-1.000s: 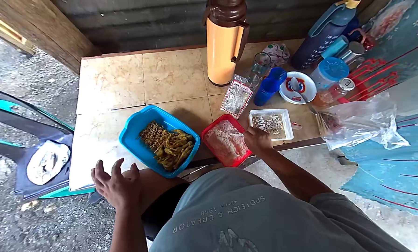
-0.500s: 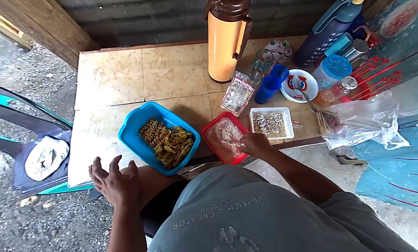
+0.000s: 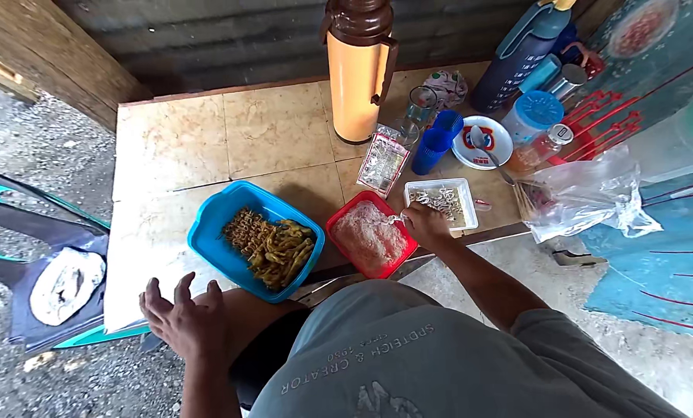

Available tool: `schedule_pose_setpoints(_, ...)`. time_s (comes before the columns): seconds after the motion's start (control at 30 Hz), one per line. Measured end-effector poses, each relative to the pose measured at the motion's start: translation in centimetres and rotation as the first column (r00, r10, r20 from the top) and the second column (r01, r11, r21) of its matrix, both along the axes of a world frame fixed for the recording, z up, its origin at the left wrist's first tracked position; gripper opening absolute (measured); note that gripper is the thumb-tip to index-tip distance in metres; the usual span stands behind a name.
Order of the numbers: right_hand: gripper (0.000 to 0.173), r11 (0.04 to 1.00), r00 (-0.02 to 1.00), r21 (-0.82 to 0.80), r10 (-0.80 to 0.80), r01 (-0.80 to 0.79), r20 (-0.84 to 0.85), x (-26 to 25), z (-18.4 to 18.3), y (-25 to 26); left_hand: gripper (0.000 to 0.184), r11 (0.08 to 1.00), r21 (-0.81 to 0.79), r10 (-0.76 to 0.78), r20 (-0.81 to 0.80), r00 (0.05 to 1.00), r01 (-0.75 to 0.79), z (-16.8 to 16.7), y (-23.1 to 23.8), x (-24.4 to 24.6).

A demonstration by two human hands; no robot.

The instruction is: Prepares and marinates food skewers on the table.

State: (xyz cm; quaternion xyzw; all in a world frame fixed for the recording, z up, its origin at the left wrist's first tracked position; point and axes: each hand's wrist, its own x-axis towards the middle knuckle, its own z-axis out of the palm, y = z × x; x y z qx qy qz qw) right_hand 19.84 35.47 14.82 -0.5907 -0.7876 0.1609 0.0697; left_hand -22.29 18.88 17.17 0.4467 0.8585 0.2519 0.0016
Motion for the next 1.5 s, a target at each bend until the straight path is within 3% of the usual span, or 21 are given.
schedule_pose_setpoints(0.2,0.017,0.978,0.991,0.205,0.049,-0.024,-0.122,0.7,-2.0,-0.7,0.041,1.0,0.0,0.0,0.015,1.0,0.0,0.4,0.0,0.2)
schedule_pose_setpoints(0.27,0.02,0.991,0.995,0.129,0.033,-0.022,-0.089,0.7,-1.9,-0.9,0.041,1.0,-0.003,-0.002,0.018,1.0,0.002,0.4,-0.2,0.2)
schedule_pose_setpoints(0.43,0.019,0.989,0.991,0.149,0.021,-0.001,-0.133,1.1,-2.6,-1.8,0.041,1.0,0.007,-0.012,0.004,1.0,0.012,0.2,-0.2,0.1)
schedule_pose_setpoints(0.6,0.017,0.968,0.921,0.173,-0.107,0.182,-0.374,2.3,-1.5,-2.4,0.042,1.0,0.011,-0.01,0.001,1.0,0.01,0.2,-0.2,0.1)
schedule_pose_setpoints(0.7,0.016,0.931,0.874,0.164,-0.23,0.325,-0.427,4.8,-0.5,-2.6,0.042,1.0,0.007,-0.008,0.002,1.0,0.008,0.2,-0.3,0.1)
schedule_pose_setpoints(0.83,0.02,0.833,0.84,0.189,-0.46,0.521,-0.287,8.8,-0.9,-2.4,0.041,1.0,0.001,0.002,-0.001,1.0,-0.002,0.1,-0.2,0.0)
schedule_pose_setpoints(0.9,0.022,0.852,0.858,0.103,-0.504,0.513,-0.097,9.5,-1.1,-2.2,0.041,1.0,-0.007,0.004,-0.004,1.0,-0.004,0.0,-0.2,0.0)
schedule_pose_setpoints(0.97,0.023,0.896,0.896,-0.053,-0.438,0.442,0.074,9.7,-1.0,-1.9,0.042,1.0,-0.021,-0.001,0.007,1.0,0.001,0.2,-0.1,0.1)
schedule_pose_setpoints(1.07,0.029,0.915,0.915,-0.018,-0.402,0.402,0.028,10.9,-0.1,-0.9,0.043,1.0,-0.027,-0.007,0.004,1.0,0.008,0.1,-0.2,-0.1)
schedule_pose_setpoints(1.2,0.047,0.821,0.822,0.057,-0.569,0.569,-0.014,15.3,1.7,4.8,0.042,0.997,-0.067,-0.025,-0.013,1.0,0.024,0.2,-0.3,-0.6)
schedule_pose_setpoints(1.37,0.069,0.721,0.734,-0.15,-0.676,0.677,0.063,19.5,-0.9,12.2,0.041,0.993,-0.106,-0.062,-0.047,0.997,0.057,0.1,-0.7,-1.3)
schedule_pose_setpoints(1.5,0.066,0.644,0.68,-0.282,-0.732,0.711,0.042,18.7,-0.9,13.6,0.04,0.993,-0.114,-0.05,-0.063,0.997,0.043,0.1,-1.1,-1.3)
